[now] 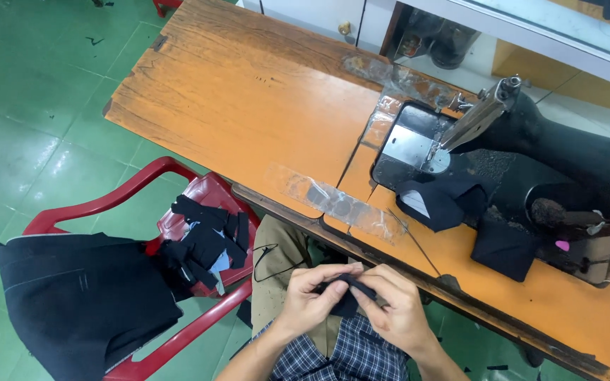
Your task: The person sits at a sewing machine and repeatedly picks up small black fabric pieces, aligns them with white pattern pieces, and places them on the table. The person handles the fabric by hand without using the sewing machine during the clip.
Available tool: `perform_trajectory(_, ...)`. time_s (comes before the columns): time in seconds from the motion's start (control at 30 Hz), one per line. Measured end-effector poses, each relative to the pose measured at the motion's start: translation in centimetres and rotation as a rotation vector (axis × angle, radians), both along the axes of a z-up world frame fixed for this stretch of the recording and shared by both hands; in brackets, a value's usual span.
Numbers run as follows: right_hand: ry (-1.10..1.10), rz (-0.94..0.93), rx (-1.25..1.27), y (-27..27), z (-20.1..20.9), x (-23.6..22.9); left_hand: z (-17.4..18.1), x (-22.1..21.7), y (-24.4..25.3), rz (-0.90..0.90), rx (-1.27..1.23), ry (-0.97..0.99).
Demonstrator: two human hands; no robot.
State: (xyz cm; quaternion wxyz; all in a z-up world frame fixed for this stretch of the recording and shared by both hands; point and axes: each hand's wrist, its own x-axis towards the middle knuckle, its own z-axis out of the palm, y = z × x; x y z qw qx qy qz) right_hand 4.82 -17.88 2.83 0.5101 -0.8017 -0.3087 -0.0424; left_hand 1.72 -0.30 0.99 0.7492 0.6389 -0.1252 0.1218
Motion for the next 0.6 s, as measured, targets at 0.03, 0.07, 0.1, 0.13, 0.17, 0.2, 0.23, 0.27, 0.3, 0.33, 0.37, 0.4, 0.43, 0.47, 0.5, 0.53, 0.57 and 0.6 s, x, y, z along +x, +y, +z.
perform_trajectory(0.03,0.037,-0.004,0.018,-0.2,-0.1,0.0,0.0,0.0,0.2,-0.048,-0.008,0.009)
perform_trajectory(0.07,0.038,-0.001,0.019,-0.2,0.0,0.0,-0.1,-0.1,0.3,-0.045,-0.007,0.01)
perform_trajectory(0.1,0.056,-0.006,0.028,-0.3,0.2,0.0,-0.2,-0.1,0.4,-0.063,0.013,0.032)
perform_trajectory(0.13,0.074,-0.011,0.037,-0.4,0.3,0.0,-0.3,-0.1,0.5,-0.08,0.034,0.054)
perform_trajectory(0.17,0.075,-0.012,0.036,-0.5,0.2,0.0,-0.4,-0.2,0.5,-0.081,0.032,0.056)
perform_trajectory(0.2,0.071,0.001,0.046,-0.6,0.1,0.0,-0.4,-0.2,0.5,-0.102,0.044,0.058)
perform_trajectory(0.23,0.065,0.014,0.056,-0.7,0.0,0.0,-0.4,-0.1,0.5,-0.123,0.055,0.058)
perform_trajectory(0.27,0.066,0.013,0.055,-1.0,-0.3,0.1,-1.4,-0.1,0.5,-0.124,0.054,0.058)
perform_trajectory(0.3,0.066,0.052,0.077,-1.3,-0.7,0.3,-2.4,-0.1,0.4,-0.03,0.124,-0.071)
perform_trajectory(0.33,0.066,0.091,0.099,-1.5,-1.1,0.4,-3.3,-0.1,0.3,0.063,0.192,-0.2)
perform_trajectory(0.37,0.067,0.09,0.099,-1.7,-1.0,0.4,-2.6,0.2,0.9,0.063,0.192,-0.199)
perform_trajectory(0.4,0.043,0.002,0.019,-1.8,-0.8,0.4,-1.8,0.5,1.5,0.28,0.57,-0.454)
perform_trajectory(0.43,0.017,-0.083,-0.061,-1.9,-0.6,0.5,-1.1,0.8,2.1,0.498,0.951,-0.706)
perform_trajectory(0.47,0.016,-0.081,-0.061,-1.9,-0.5,0.5,-1.1,0.8,2.3,0.501,0.952,-0.705)
perform_trajectory(0.5,-0.079,-0.063,-0.116,-2.0,-0.3,0.5,-1.1,0.9,2.5,0.529,1.009,-0.764)
perform_trajectory(0.53,-0.174,-0.044,-0.17,-2.1,-0.1,0.5,-1.1,1.0,2.7,0.557,1.066,-0.824)
perform_trajectory(0.57,-0.175,-0.046,-0.17,-1.9,0.6,0.5,-1.0,1.0,2.8,0.556,1.066,-0.826)
perform_trajectory(0.6,-0.243,-0.023,-0.219,-1.7,1.1,0.4,-0.9,1.1,2.9,0.551,1.077,-0.851)
